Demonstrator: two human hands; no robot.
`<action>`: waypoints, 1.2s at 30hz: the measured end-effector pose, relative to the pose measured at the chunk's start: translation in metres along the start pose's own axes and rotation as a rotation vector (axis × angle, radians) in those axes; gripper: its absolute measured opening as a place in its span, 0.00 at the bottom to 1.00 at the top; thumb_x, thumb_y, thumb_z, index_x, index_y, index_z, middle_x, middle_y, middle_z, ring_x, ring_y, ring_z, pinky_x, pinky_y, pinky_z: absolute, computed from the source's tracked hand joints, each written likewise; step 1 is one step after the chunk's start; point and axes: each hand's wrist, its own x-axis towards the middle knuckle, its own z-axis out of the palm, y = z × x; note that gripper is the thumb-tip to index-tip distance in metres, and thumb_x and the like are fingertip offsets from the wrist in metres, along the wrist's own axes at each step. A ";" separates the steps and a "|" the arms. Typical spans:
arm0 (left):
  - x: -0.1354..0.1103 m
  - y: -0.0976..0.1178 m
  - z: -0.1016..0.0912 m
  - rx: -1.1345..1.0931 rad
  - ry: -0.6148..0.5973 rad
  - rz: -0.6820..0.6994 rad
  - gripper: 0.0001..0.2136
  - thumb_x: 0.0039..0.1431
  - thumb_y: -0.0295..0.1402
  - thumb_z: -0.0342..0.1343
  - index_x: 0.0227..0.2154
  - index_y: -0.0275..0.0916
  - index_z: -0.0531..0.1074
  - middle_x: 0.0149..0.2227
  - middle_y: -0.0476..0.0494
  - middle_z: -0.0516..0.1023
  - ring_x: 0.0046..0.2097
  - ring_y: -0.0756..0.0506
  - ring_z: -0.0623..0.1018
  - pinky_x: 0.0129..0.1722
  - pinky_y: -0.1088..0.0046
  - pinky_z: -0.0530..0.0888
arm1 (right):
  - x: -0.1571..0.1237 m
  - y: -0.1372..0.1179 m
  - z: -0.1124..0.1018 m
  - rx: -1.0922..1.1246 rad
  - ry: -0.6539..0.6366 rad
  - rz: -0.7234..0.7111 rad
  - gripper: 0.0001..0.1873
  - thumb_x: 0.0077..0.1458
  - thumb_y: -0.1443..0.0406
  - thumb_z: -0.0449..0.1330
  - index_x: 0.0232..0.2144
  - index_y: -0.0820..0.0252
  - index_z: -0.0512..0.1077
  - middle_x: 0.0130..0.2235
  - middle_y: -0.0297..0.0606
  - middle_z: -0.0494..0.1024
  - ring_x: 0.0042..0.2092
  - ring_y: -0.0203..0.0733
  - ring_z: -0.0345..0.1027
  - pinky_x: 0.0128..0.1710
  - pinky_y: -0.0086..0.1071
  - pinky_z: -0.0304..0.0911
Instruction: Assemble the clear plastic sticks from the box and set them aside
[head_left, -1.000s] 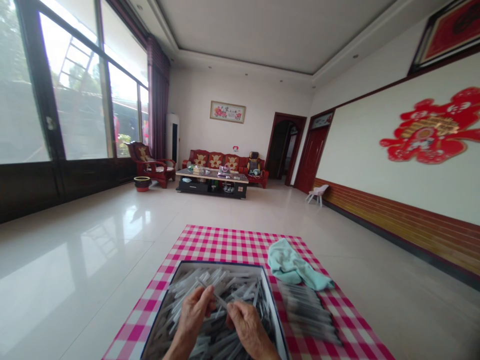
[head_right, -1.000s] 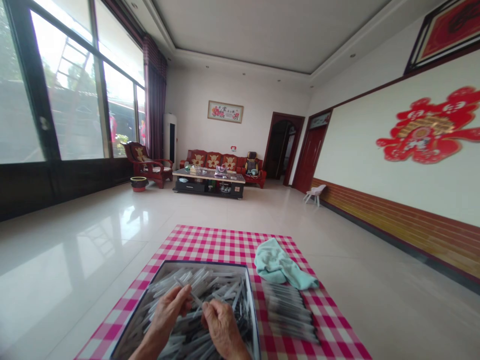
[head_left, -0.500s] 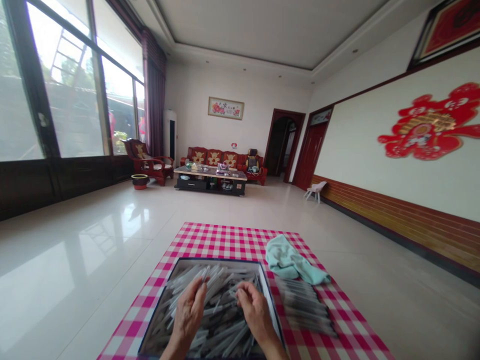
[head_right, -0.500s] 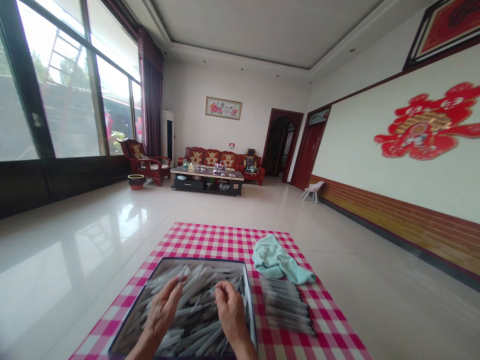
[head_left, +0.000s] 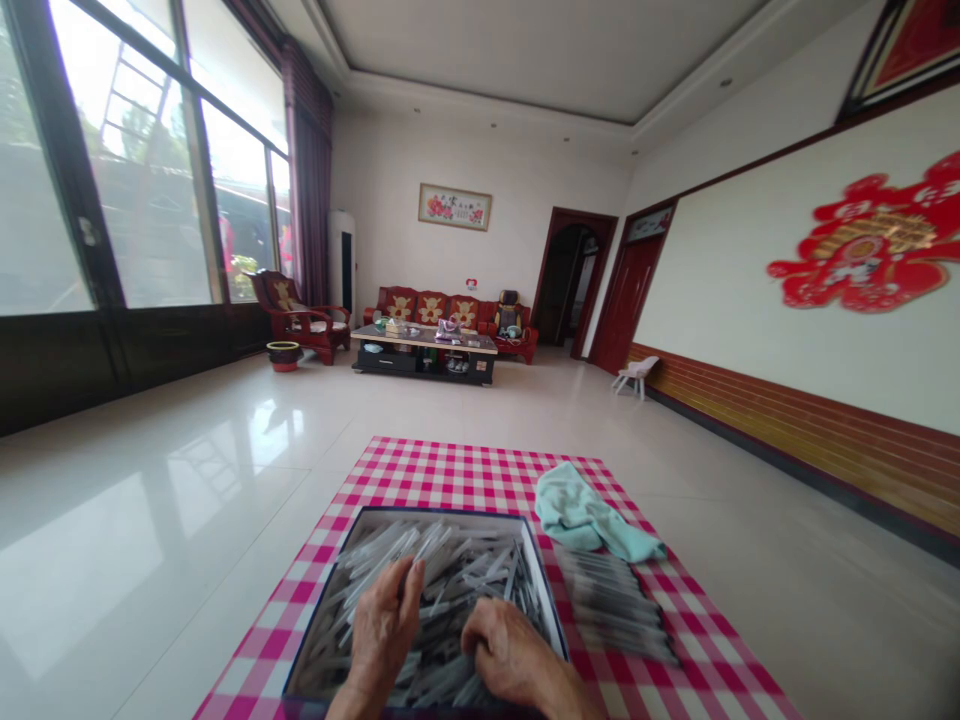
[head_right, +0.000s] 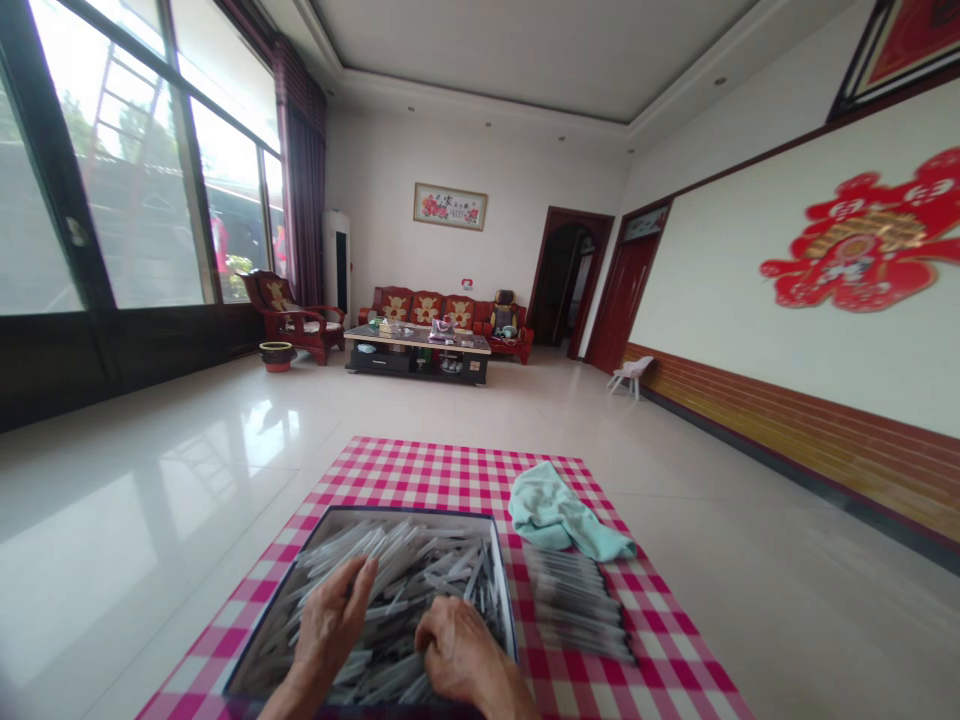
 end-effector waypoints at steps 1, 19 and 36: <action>0.000 0.000 -0.001 -0.007 -0.008 -0.014 0.16 0.64 0.43 0.46 0.30 0.42 0.75 0.25 0.50 0.79 0.27 0.48 0.79 0.27 0.76 0.70 | -0.001 0.000 -0.002 -0.006 -0.012 -0.003 0.21 0.41 0.76 0.50 0.29 0.56 0.80 0.33 0.38 0.81 0.37 0.41 0.74 0.38 0.27 0.63; -0.001 -0.002 0.000 -0.032 -0.033 -0.061 0.18 0.64 0.45 0.44 0.31 0.41 0.75 0.24 0.50 0.78 0.26 0.48 0.78 0.27 0.74 0.69 | 0.007 0.006 0.008 -0.132 -0.060 0.006 0.19 0.50 0.76 0.51 0.33 0.54 0.78 0.39 0.37 0.77 0.42 0.41 0.69 0.44 0.31 0.58; 0.003 0.000 -0.001 -0.057 0.076 -0.043 0.17 0.62 0.43 0.46 0.29 0.40 0.76 0.22 0.49 0.79 0.24 0.48 0.79 0.24 0.76 0.70 | 0.042 0.000 0.015 -0.180 0.142 -0.097 0.20 0.52 0.77 0.49 0.43 0.55 0.70 0.45 0.38 0.75 0.49 0.44 0.63 0.53 0.42 0.51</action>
